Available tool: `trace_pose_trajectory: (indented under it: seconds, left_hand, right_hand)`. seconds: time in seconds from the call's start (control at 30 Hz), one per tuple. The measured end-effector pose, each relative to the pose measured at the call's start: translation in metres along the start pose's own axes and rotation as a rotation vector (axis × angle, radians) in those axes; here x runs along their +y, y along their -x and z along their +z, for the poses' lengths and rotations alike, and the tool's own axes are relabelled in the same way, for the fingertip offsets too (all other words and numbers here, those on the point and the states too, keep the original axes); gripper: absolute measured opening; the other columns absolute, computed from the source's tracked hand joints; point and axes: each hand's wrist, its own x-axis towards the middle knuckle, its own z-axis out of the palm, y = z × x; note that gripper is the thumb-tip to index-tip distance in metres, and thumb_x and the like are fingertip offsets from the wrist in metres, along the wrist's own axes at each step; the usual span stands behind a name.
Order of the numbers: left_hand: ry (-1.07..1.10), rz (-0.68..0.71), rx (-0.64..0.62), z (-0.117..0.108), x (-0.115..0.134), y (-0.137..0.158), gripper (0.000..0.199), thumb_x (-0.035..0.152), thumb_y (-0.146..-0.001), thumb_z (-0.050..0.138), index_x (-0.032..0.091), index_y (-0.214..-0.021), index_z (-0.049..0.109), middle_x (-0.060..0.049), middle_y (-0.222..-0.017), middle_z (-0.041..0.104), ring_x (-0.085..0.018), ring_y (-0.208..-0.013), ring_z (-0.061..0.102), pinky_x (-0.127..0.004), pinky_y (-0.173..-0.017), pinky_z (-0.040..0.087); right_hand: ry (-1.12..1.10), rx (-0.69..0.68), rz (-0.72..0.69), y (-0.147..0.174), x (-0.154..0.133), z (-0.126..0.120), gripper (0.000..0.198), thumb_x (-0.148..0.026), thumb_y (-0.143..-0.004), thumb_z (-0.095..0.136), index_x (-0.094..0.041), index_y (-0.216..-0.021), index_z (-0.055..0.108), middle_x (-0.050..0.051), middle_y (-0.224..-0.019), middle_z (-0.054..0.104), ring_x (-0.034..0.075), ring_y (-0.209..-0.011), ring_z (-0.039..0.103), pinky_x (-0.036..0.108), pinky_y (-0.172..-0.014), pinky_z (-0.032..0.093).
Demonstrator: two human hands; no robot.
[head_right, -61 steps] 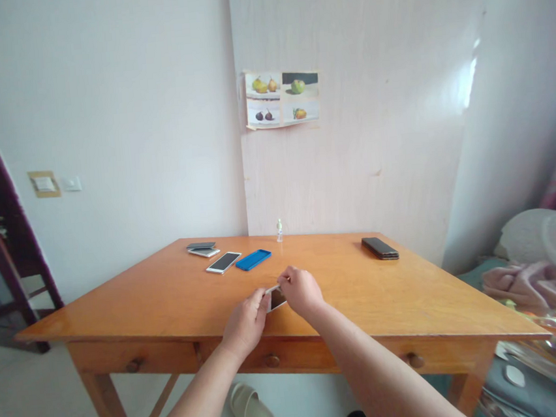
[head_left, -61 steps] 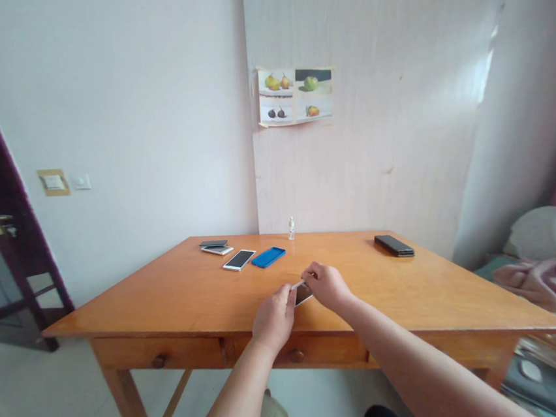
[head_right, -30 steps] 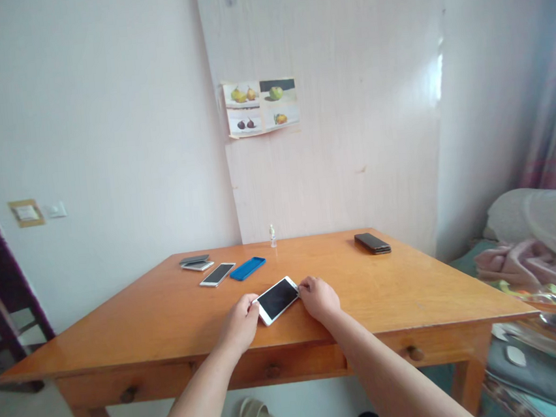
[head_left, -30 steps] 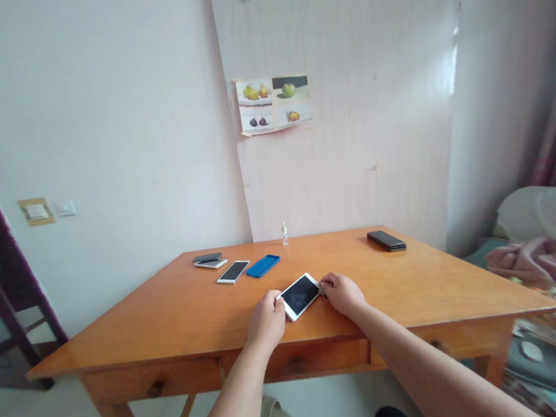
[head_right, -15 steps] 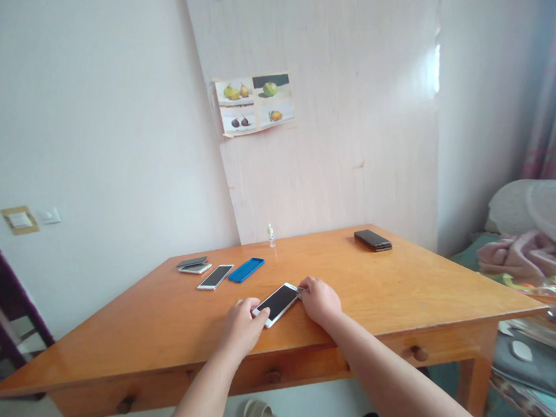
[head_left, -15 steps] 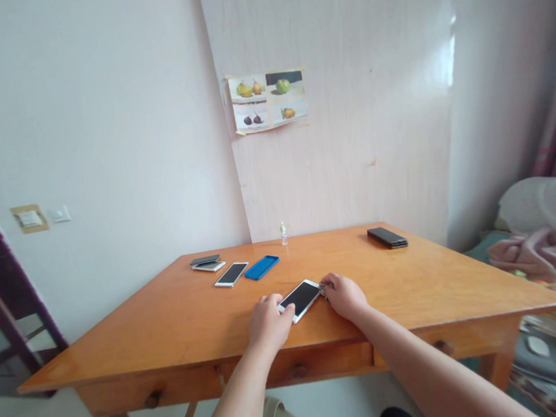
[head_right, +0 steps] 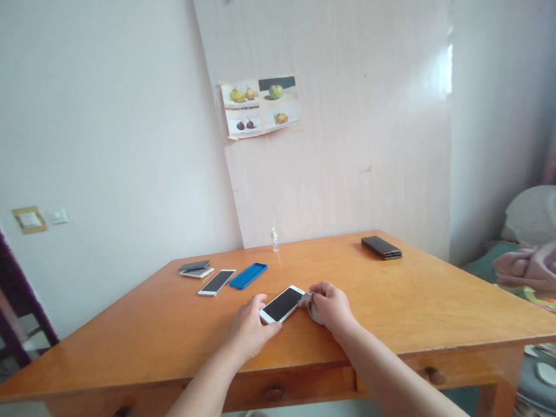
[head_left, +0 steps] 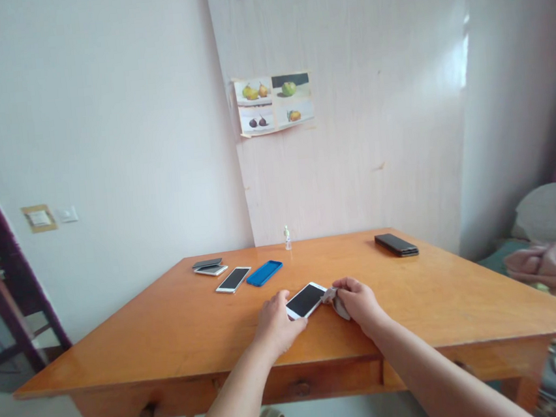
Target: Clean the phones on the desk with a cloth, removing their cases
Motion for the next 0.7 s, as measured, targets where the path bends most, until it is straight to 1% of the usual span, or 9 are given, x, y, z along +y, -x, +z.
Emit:
trace_pose_trajectory:
  seconds: [0.1, 0.23, 0.3, 0.4, 0.47, 0.57, 0.63, 0.7]
  left_hand:
    - [-0.012, -0.003, -0.013, 0.005, 0.0, -0.013, 0.067, 0.042, -0.067, 0.071, 0.019, -0.126, 0.051, -0.012, -0.118, 0.066, -0.028, -0.109, 0.06, -0.031, -0.087, 0.042]
    - [-0.039, 0.004, -0.05, 0.009, -0.001, -0.031, 0.069, 0.049, -0.066, 0.072, 0.02, -0.125, 0.053, -0.012, -0.12, 0.065, -0.029, -0.111, 0.059, -0.032, -0.088, 0.042]
    - [-0.021, 0.019, -0.063, 0.01, -0.002, -0.041, 0.067, 0.055, -0.064, 0.073, 0.022, -0.12, 0.057, -0.011, -0.12, 0.065, -0.03, -0.113, 0.058, -0.034, -0.091, 0.042]
    - [0.116, 0.029, -0.009, 0.011, -0.005, -0.058, 0.059, 0.058, -0.061, 0.075, 0.023, -0.107, 0.065, -0.01, -0.115, 0.067, -0.032, -0.113, 0.057, -0.038, -0.097, 0.04]
    - [0.217, 0.03, 0.041, 0.013, -0.006, -0.069, 0.048, 0.054, -0.067, 0.071, 0.022, -0.102, 0.066, -0.01, -0.113, 0.068, -0.03, -0.113, 0.058, -0.037, -0.098, 0.04]
    - [0.331, 0.047, 0.083, 0.015, -0.003, -0.084, 0.035, 0.05, -0.083, 0.057, 0.02, -0.101, 0.065, -0.008, -0.109, 0.07, -0.023, -0.106, 0.062, -0.031, -0.094, 0.044]
    - [0.41, 0.064, 0.105, 0.016, 0.0, -0.088, 0.036, 0.051, -0.089, 0.049, 0.019, -0.099, 0.064, -0.007, -0.103, 0.071, -0.021, -0.1, 0.064, -0.03, -0.09, 0.046]
    - [0.469, 0.077, 0.12, 0.016, 0.003, -0.088, 0.042, 0.055, -0.091, 0.044, 0.019, -0.098, 0.064, -0.006, -0.098, 0.071, -0.02, -0.096, 0.065, -0.03, -0.086, 0.048]
  right_hand:
    - [-0.067, 0.023, 0.035, 0.002, -0.006, 0.0, 0.028, -0.025, -0.066, 0.055, -0.017, -0.09, 0.065, 0.001, -0.065, 0.066, 0.013, -0.053, 0.055, 0.023, -0.05, 0.04]
    - [-0.158, -0.024, 0.08, -0.002, -0.015, -0.003, 0.023, -0.024, -0.066, 0.055, -0.018, -0.086, 0.063, 0.002, -0.064, 0.066, 0.013, -0.052, 0.058, 0.023, -0.049, 0.041]
    - [-0.191, -0.065, 0.098, -0.007, -0.02, -0.007, 0.021, -0.023, -0.066, 0.057, -0.018, -0.086, 0.062, 0.002, -0.064, 0.067, 0.014, -0.053, 0.059, 0.023, -0.048, 0.041]
    - [-0.228, -0.134, 0.119, -0.019, -0.027, -0.011, 0.022, -0.021, -0.064, 0.06, -0.018, -0.086, 0.062, 0.003, -0.065, 0.067, 0.014, -0.055, 0.06, 0.022, -0.048, 0.041]
    - [-0.251, -0.188, 0.126, -0.027, -0.033, -0.011, 0.022, -0.021, -0.064, 0.06, -0.018, -0.086, 0.062, 0.002, -0.067, 0.068, 0.013, -0.056, 0.06, 0.021, -0.049, 0.041]
    - [-0.295, -0.289, 0.117, -0.041, -0.043, -0.006, 0.021, -0.021, -0.064, 0.058, -0.018, -0.084, 0.061, 0.002, -0.07, 0.068, 0.012, -0.057, 0.059, 0.021, -0.051, 0.042]
    - [-0.325, -0.358, 0.101, -0.049, -0.05, 0.0, 0.019, -0.022, -0.063, 0.058, -0.018, -0.082, 0.06, 0.002, -0.07, 0.067, 0.012, -0.058, 0.059, 0.022, -0.052, 0.043]
    - [-0.348, -0.41, 0.086, -0.056, -0.057, 0.006, 0.018, -0.022, -0.062, 0.058, -0.018, -0.08, 0.06, 0.001, -0.069, 0.066, 0.013, -0.058, 0.059, 0.023, -0.052, 0.043]
